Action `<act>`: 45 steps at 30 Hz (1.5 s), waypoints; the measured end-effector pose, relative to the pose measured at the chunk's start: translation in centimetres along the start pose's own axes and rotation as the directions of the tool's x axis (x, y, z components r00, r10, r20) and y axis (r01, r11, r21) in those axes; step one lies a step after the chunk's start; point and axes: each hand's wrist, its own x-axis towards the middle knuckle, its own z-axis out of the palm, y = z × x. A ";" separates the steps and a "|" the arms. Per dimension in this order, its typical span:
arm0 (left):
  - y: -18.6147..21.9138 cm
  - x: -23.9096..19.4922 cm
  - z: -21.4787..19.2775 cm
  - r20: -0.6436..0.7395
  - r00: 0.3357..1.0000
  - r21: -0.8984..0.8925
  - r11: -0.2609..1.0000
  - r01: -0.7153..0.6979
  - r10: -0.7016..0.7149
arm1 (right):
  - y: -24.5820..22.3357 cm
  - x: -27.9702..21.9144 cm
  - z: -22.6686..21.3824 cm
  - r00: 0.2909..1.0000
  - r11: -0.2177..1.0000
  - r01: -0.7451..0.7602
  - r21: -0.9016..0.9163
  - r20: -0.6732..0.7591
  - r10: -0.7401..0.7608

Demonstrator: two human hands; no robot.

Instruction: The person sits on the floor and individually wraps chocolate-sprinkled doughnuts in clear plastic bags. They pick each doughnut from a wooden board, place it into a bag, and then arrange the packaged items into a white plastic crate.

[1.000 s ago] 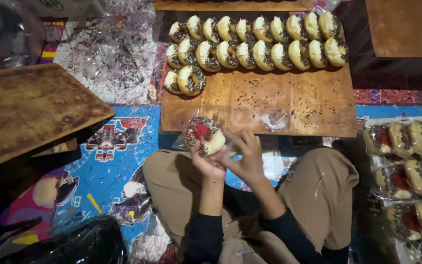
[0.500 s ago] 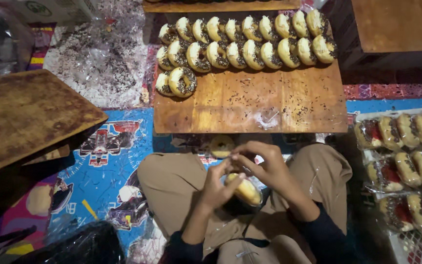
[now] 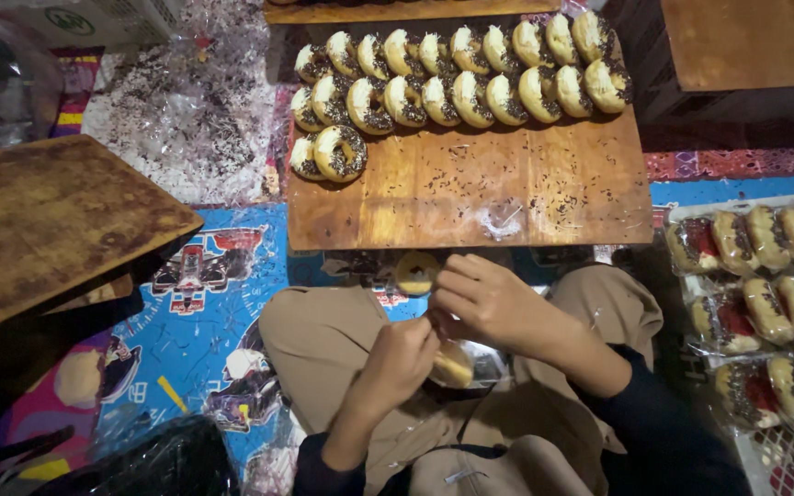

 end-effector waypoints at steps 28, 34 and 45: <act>-12.8 -2.2 1.4 -0.330 0.747 -0.771 0.622 0.139 -0.576 | 0.5 -5.5 24.4 0.339 -0.096 -0.509 0.855 0.302 0.891; -15.1 -0.1 -2.8 -0.344 0.667 -0.865 0.499 0.048 -0.661 | 3.5 -0.9 25.0 0.220 -0.265 -0.220 0.939 0.312 0.924; -21.5 -12.4 2.4 -0.464 0.507 -0.614 0.677 0.406 -0.726 | -3.7 -9.9 36.2 -0.010 -0.654 -0.371 0.660 0.701 0.713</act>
